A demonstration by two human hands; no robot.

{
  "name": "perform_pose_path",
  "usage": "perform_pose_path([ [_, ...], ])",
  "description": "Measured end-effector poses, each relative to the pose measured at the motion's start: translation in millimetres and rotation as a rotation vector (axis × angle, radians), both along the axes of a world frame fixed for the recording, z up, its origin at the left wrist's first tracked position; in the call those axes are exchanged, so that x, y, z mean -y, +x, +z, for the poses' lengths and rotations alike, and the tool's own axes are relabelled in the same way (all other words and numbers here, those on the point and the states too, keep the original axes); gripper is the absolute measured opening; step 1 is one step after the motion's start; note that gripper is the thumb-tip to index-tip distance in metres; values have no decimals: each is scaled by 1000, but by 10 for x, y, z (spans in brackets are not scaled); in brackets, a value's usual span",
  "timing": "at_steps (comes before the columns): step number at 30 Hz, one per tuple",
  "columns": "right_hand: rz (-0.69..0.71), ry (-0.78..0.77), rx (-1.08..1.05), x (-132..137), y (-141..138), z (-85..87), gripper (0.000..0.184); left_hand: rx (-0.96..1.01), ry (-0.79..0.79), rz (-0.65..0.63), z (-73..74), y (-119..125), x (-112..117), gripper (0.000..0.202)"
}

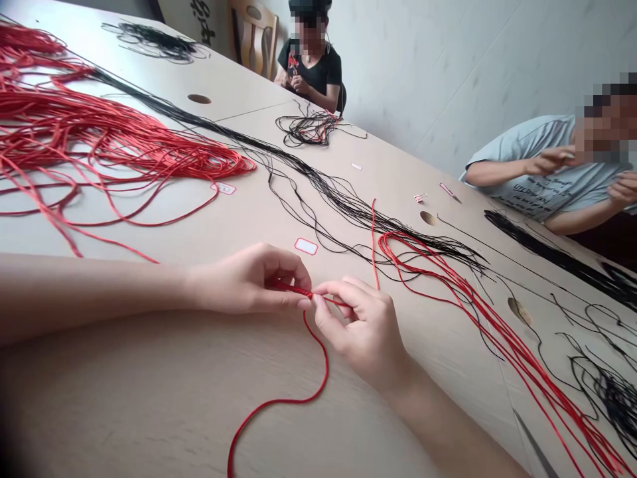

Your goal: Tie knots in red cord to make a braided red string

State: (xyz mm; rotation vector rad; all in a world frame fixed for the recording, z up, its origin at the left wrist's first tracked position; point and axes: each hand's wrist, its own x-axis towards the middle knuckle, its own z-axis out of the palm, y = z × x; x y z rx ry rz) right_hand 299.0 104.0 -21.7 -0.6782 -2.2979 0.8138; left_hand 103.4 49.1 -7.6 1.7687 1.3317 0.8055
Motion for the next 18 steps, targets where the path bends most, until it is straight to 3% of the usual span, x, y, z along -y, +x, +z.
perform_pose_path([
  [9,-17,22,4,23,-17,19,3,-25,105,25,-56,18,-2,27],
  [18,-75,58,10,18,-3,17,2,2,93,34,-47,15,-5,22],
])
